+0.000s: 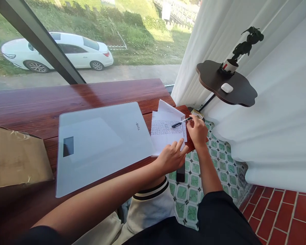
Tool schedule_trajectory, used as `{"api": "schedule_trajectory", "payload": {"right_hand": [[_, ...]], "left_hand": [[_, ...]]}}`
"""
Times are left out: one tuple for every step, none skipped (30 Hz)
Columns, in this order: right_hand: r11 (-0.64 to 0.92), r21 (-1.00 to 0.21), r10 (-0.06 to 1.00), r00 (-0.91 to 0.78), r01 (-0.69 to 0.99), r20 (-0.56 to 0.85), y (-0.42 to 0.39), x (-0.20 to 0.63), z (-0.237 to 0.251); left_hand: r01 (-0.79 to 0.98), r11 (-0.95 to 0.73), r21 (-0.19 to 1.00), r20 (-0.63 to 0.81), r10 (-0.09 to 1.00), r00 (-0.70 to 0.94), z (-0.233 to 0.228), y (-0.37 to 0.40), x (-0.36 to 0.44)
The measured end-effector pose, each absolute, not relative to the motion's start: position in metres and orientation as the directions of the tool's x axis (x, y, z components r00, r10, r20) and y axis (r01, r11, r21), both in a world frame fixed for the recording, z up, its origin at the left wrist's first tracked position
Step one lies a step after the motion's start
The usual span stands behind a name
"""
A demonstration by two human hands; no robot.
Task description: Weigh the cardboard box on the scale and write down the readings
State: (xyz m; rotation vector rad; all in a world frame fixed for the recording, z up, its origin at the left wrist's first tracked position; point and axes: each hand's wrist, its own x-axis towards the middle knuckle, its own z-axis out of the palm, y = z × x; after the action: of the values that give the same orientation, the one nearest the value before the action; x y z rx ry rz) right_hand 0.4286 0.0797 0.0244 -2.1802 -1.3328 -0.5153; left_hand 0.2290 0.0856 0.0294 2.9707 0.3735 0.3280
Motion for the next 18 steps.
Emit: {"api": "schedule_trajectory", "payload": {"right_hand": [[-0.378,-0.256,0.677,0.455,0.889,0.579,0.077,0.431,0.022],[-0.378,-0.276,0.657,0.466,0.884,0.592,0.075,0.433,0.020],[-0.375,-0.295,0.635,0.475,0.879,0.609,0.074,0.434,0.019],[-0.364,-0.310,0.614,0.477,0.878,0.628,0.074,0.434,0.018],[-0.345,-0.323,0.600,0.472,0.881,0.646,0.074,0.434,0.017],[-0.319,-0.333,0.592,0.461,0.887,0.661,0.075,0.433,0.018],[-0.289,-0.341,0.592,0.447,0.895,0.671,0.075,0.432,0.018],[-0.255,-0.349,0.602,0.430,0.902,0.672,0.076,0.430,0.020],[-0.220,-0.359,0.620,0.414,0.907,0.667,0.076,0.429,0.021],[-0.186,-0.375,0.636,0.402,0.908,0.659,0.076,0.428,0.022],[-0.154,-0.398,0.652,0.396,0.905,0.647,0.075,0.427,0.023],[-0.124,-0.428,0.670,0.394,0.895,0.629,0.074,0.427,0.024],[-0.097,-0.466,0.692,0.396,0.879,0.604,0.072,0.427,0.025],[-0.072,-0.520,0.717,0.407,0.851,0.566,0.071,0.427,0.026],[-0.045,-0.594,0.748,0.421,0.804,0.513,0.069,0.428,0.026],[-0.017,-0.679,0.783,0.432,0.734,0.448,0.067,0.429,0.027],[0.007,-0.761,0.818,0.434,0.649,0.378,0.066,0.430,0.028],[0.021,-0.828,0.848,0.429,0.561,0.312,0.065,0.431,0.028]], "left_hand": [[0.230,-0.961,0.151,0.199,0.258,0.945,0.029,0.086,0.229],[0.230,-0.962,0.150,0.198,0.257,0.946,0.029,0.086,0.229],[0.229,-0.962,0.148,0.195,0.255,0.947,0.029,0.086,0.229],[0.229,-0.963,0.146,0.190,0.254,0.948,0.029,0.086,0.229],[0.229,-0.963,0.144,0.185,0.253,0.950,0.030,0.086,0.229],[0.231,-0.963,0.141,0.180,0.254,0.950,0.030,0.086,0.229],[0.233,-0.962,0.139,0.177,0.256,0.950,0.031,0.086,0.229],[0.236,-0.962,0.137,0.176,0.258,0.950,0.031,0.087,0.229],[0.239,-0.961,0.135,0.176,0.261,0.949,0.031,0.087,0.229],[0.241,-0.961,0.134,0.178,0.263,0.948,0.031,0.087,0.229],[0.243,-0.961,0.132,0.179,0.264,0.948,0.031,0.087,0.229],[0.244,-0.961,0.130,0.179,0.265,0.948,0.031,0.087,0.229],[0.246,-0.961,0.129,0.177,0.267,0.947,0.031,0.087,0.229],[0.249,-0.960,0.130,0.175,0.269,0.947,0.031,0.087,0.229],[0.250,-0.959,0.132,0.170,0.270,0.948,0.031,0.087,0.229],[0.250,-0.959,0.137,0.165,0.271,0.948,0.032,0.087,0.229],[0.250,-0.958,0.142,0.158,0.271,0.950,0.032,0.087,0.229],[0.250,-0.957,0.148,0.150,0.272,0.951,0.033,0.087,0.229]]}}
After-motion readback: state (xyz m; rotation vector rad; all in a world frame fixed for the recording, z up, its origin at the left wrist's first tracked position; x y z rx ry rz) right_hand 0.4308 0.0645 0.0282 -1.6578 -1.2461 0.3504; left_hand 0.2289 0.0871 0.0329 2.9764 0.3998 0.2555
